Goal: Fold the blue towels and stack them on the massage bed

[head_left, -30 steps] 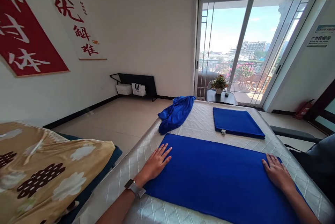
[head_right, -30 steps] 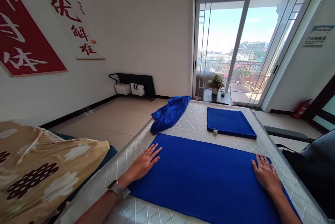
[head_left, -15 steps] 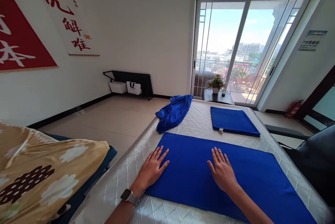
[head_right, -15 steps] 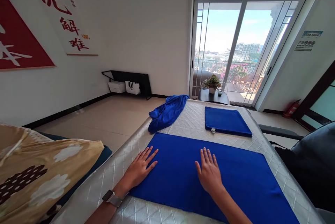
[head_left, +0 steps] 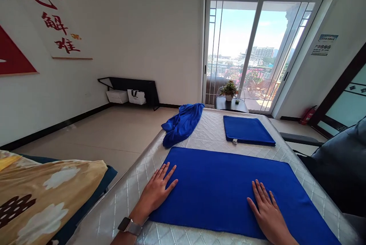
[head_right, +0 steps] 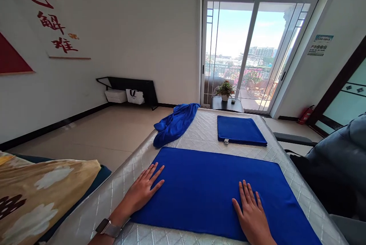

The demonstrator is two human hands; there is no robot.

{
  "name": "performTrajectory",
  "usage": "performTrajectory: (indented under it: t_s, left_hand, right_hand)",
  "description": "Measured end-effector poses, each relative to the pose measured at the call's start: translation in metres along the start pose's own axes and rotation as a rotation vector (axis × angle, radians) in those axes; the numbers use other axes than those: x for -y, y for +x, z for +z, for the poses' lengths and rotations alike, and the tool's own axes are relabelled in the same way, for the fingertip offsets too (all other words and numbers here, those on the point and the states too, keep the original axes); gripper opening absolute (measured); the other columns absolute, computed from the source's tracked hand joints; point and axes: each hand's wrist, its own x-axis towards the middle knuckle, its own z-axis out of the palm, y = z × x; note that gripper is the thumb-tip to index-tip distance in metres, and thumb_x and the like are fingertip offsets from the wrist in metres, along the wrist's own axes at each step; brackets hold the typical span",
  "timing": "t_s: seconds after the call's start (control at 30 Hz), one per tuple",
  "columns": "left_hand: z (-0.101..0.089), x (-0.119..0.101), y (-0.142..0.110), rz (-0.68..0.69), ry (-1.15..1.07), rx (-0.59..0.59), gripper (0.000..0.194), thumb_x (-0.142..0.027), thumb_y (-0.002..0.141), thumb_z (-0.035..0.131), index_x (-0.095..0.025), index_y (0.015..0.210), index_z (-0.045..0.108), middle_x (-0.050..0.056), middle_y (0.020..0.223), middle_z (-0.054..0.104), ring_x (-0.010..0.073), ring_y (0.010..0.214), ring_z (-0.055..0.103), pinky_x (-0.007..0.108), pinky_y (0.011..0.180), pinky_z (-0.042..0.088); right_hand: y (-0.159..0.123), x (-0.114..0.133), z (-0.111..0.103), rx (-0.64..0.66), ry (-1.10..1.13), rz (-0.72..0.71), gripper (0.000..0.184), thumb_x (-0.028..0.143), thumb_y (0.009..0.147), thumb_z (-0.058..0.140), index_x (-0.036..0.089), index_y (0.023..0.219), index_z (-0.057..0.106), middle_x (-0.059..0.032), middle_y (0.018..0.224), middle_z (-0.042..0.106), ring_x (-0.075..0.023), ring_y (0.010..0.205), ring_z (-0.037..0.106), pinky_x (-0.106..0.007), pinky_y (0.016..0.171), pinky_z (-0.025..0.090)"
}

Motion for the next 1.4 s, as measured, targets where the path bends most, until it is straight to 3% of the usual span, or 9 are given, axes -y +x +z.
performTrajectory:
  t_s: [0.2, 0.3, 0.37, 0.5, 0.67, 0.8, 0.97, 1.1, 1.4]
  left_hand:
    - [0.005, 0.004, 0.002, 0.013, 0.032, -0.026, 0.064, -0.064, 0.1, 0.037, -0.038, 0.158, 0.025, 0.001, 0.166, 0.028, 0.0263, 0.15, 0.032, 0.049, 0.122, 0.028]
    - [0.006, 0.005, 0.003, 0.023, 0.043, -0.039, 0.064, -0.063, 0.1, 0.037, -0.039, 0.158, 0.025, 0.001, 0.166, 0.028, 0.0263, 0.149, 0.034, 0.049, 0.121, 0.029]
    - [0.005, 0.005, 0.003, 0.021, 0.043, -0.035, 0.064, -0.063, 0.1, 0.038, -0.039, 0.158, 0.024, 0.001, 0.166, 0.028, 0.0266, 0.149, 0.034, 0.049, 0.121, 0.03]
    - [0.003, 0.004, 0.002, 0.003, 0.038, -0.015, 0.064, -0.063, 0.1, 0.039, -0.038, 0.158, 0.025, 0.002, 0.167, 0.026, 0.0272, 0.15, 0.033, 0.051, 0.121, 0.029]
    - [0.004, 0.005, 0.001, 0.014, 0.027, -0.024, 0.065, -0.061, 0.1, 0.041, -0.04, 0.158, 0.021, 0.001, 0.167, 0.025, 0.0283, 0.15, 0.033, 0.052, 0.12, 0.031]
    - [0.004, 0.005, 0.001, 0.016, 0.033, -0.03, 0.064, -0.061, 0.1, 0.041, -0.04, 0.158, 0.022, 0.001, 0.167, 0.024, 0.0282, 0.15, 0.033, 0.052, 0.12, 0.031]
    - [0.003, 0.004, 0.0, 0.008, 0.025, -0.026, 0.064, -0.061, 0.1, 0.041, -0.04, 0.158, 0.022, 0.001, 0.167, 0.024, 0.028, 0.15, 0.032, 0.052, 0.121, 0.031]
    - [0.004, 0.006, 0.0, 0.005, 0.014, -0.011, 0.064, -0.062, 0.1, 0.042, -0.041, 0.157, 0.023, 0.001, 0.167, 0.025, 0.0281, 0.15, 0.031, 0.053, 0.121, 0.03]
    - [0.002, 0.005, 0.005, -0.015, 0.007, 0.038, 0.066, -0.066, 0.098, 0.04, -0.04, 0.157, 0.026, 0.002, 0.167, 0.026, 0.0293, 0.149, 0.034, 0.054, 0.121, 0.029]
  right_hand:
    - [-0.043, -0.181, 0.03, -0.158, -0.125, 0.132, 0.086, 0.067, 0.085, 0.023, 0.021, 0.154, 0.042, -0.0077, 0.163, 0.033, -0.0285, 0.153, 0.021, -0.053, 0.126, 0.011]
    - [-0.055, -0.227, 0.036, -0.156, -0.128, 0.143, 0.083, 0.065, 0.08, 0.029, 0.023, 0.149, 0.051, -0.0088, 0.158, 0.042, -0.0298, 0.152, 0.024, -0.053, 0.126, 0.012]
    - [-0.054, -0.232, 0.033, -0.2, -0.121, 0.181, 0.082, 0.063, 0.079, 0.028, 0.021, 0.142, 0.06, -0.0111, 0.154, 0.047, -0.0319, 0.151, 0.025, -0.054, 0.125, 0.012]
    - [-0.026, -0.171, 0.011, -0.259, -0.114, 0.186, 0.08, 0.057, 0.085, 0.017, 0.017, 0.131, 0.069, -0.0118, 0.154, 0.047, -0.0325, 0.153, 0.019, -0.054, 0.125, 0.009]
    - [0.027, 0.001, -0.032, -0.03, 0.023, -0.006, 0.074, 0.061, 0.098, 0.014, 0.024, 0.16, 0.028, 0.0025, 0.166, 0.022, -0.025, 0.154, 0.017, -0.05, 0.126, 0.016]
    - [0.063, 0.115, -0.046, 0.092, 0.13, -0.246, 0.07, 0.06, 0.101, 0.01, 0.026, 0.162, 0.017, 0.0053, 0.167, 0.009, -0.0219, 0.155, 0.008, -0.046, 0.127, 0.01]
    - [0.094, 0.149, -0.036, 0.177, 0.135, -0.262, 0.073, 0.063, 0.101, 0.009, 0.022, 0.161, 0.015, 0.0006, 0.168, 0.006, -0.0221, 0.155, 0.004, -0.048, 0.127, 0.004]
    - [0.103, 0.091, -0.024, 0.125, 0.051, -0.169, 0.073, 0.064, 0.101, 0.01, 0.024, 0.161, 0.014, 0.0012, 0.168, 0.007, -0.0201, 0.155, 0.004, -0.047, 0.127, 0.005]
    - [0.11, -0.153, -0.018, -0.045, -0.186, 0.226, 0.074, 0.052, 0.098, 0.011, 0.014, 0.16, 0.026, -0.008, 0.167, 0.023, -0.0262, 0.154, 0.016, -0.05, 0.124, 0.017]
